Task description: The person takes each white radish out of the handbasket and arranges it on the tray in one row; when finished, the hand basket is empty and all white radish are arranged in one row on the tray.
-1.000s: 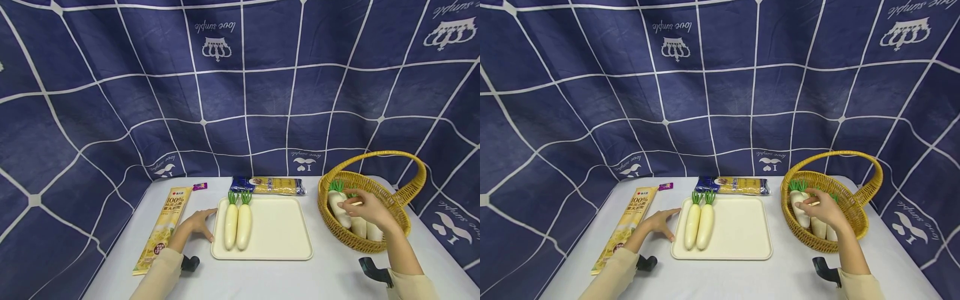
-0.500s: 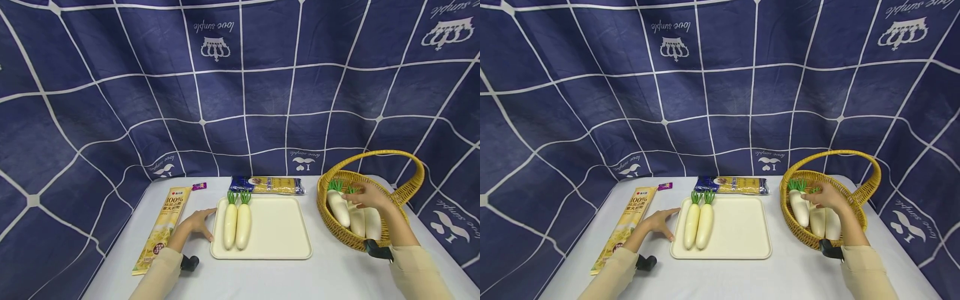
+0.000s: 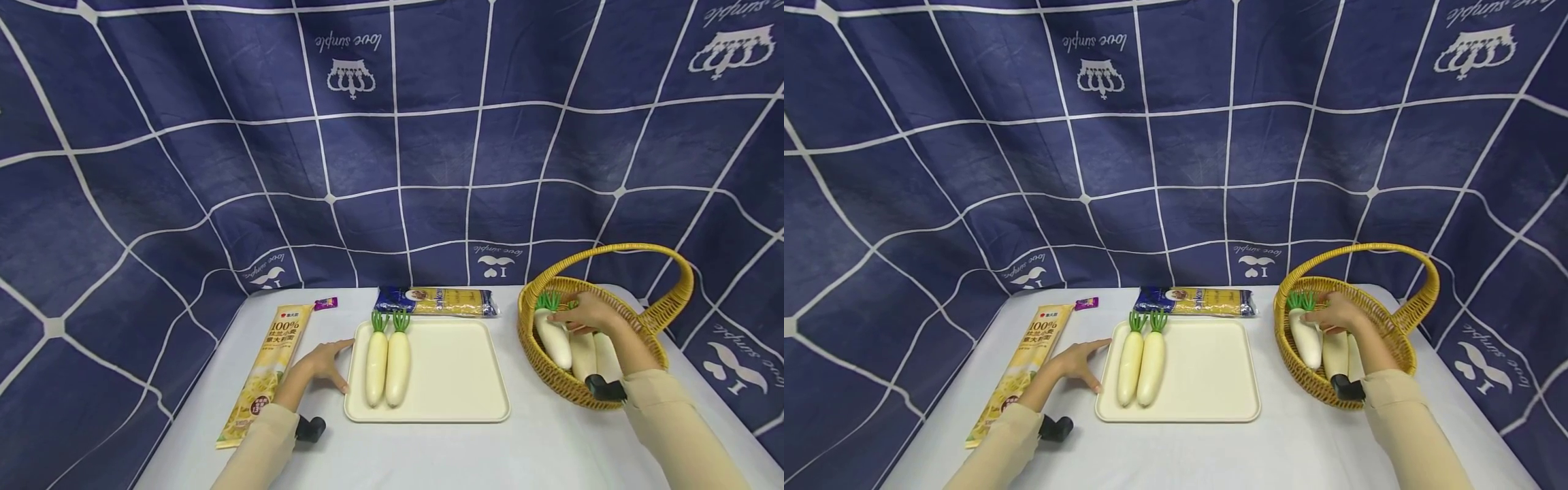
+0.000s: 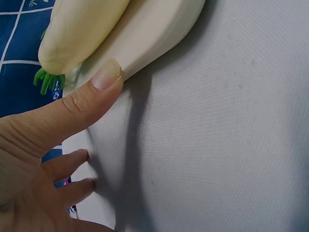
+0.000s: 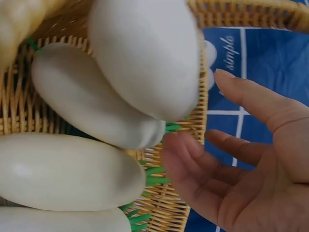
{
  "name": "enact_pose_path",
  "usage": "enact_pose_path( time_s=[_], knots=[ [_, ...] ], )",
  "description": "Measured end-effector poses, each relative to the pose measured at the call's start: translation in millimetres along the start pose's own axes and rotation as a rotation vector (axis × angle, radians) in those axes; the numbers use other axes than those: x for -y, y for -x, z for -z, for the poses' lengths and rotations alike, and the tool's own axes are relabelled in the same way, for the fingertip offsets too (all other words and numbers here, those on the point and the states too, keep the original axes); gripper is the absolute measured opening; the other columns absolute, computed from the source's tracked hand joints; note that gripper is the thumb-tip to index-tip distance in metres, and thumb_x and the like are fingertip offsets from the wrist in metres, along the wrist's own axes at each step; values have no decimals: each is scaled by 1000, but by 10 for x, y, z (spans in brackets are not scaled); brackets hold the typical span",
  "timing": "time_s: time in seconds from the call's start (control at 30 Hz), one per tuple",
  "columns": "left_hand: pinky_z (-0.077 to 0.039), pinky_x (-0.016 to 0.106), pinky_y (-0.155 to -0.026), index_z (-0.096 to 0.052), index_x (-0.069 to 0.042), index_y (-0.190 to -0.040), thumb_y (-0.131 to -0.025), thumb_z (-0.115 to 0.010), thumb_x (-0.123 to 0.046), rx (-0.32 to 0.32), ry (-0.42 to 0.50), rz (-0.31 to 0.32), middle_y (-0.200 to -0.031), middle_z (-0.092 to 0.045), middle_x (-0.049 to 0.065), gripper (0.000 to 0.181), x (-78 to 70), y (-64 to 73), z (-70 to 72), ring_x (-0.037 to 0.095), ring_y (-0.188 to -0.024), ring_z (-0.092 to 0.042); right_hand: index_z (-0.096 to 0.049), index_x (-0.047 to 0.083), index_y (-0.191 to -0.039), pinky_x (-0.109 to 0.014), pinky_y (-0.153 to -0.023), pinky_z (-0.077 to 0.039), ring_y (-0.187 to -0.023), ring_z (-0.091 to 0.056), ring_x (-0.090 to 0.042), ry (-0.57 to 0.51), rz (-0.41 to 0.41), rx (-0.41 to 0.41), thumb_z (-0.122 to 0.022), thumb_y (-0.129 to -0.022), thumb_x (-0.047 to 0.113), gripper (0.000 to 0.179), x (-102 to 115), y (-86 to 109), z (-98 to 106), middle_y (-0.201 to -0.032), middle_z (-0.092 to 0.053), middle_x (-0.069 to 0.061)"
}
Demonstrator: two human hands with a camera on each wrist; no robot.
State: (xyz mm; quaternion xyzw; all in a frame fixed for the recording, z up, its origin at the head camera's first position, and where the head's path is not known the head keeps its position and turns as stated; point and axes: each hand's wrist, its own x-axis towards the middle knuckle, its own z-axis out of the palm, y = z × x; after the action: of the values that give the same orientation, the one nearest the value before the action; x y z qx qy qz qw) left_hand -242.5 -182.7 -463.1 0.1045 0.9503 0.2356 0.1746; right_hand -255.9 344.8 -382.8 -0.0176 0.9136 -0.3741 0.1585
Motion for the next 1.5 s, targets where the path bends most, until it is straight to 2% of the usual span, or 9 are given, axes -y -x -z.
enact_pose_path(
  time_s=[0.2,0.37,0.63,0.93,1.33,1.5],
  knots=[
    [-27,63,-107,-43,-8,-141,-50,-91,-19,2,-7,0,-135,-48,25,103,-13,7,6,48,-128,-36,-30,-19,-131,-37,-64,-57,-73,-59,-20,29,-38,41,-69,-83,31,79,18,-47,-57,-82,-56,-10],
    [-27,62,-107,-42,-8,-141,-51,-91,-19,5,3,10,-135,-48,24,104,-21,18,8,47,-129,-36,-30,-18,-131,-37,-65,-57,-78,-58,-24,78,-55,59,-68,-83,34,81,33,-98,-87,-89,-54,-16],
    [-28,61,-107,-43,-9,-141,-50,-91,-18,4,-4,21,-136,-48,24,104,-27,26,14,46,-128,-38,-33,-22,-125,-38,-69,-58,-79,-61,-25,131,-20,86,-68,-83,25,72,98,-154,-106,-99,-54,-27],
    [-28,61,-107,-43,-8,-141,-50,-91,-18,3,0,2,-136,-48,25,103,-39,34,22,46,-128,-38,-33,-23,-123,-36,-67,-58,-80,-60,-27,159,-60,74,-69,-83,29,75,115,-157,-137,-99,-53,-28],
    [-28,61,-107,-43,-8,-141,-51,-91,-18,2,11,-1,-136,-47,25,103,-18,27,13,46,-128,-38,-41,-17,-109,-34,-62,-57,-73,-58,-24,153,-52,42,-64,-80,27,58,96,-159,-177,-89,-52,-22],
    [-29,61,-107,-42,-7,-141,-51,-91,-18,2,3,-12,-136,-47,25,103,-20,38,20,46,-128,-38,-41,-18,-109,-34,-60,-57,-73,-58,-23,134,-26,18,-63,-81,27,57,56,-144,-179,-88,-53,-21]
  ],
)
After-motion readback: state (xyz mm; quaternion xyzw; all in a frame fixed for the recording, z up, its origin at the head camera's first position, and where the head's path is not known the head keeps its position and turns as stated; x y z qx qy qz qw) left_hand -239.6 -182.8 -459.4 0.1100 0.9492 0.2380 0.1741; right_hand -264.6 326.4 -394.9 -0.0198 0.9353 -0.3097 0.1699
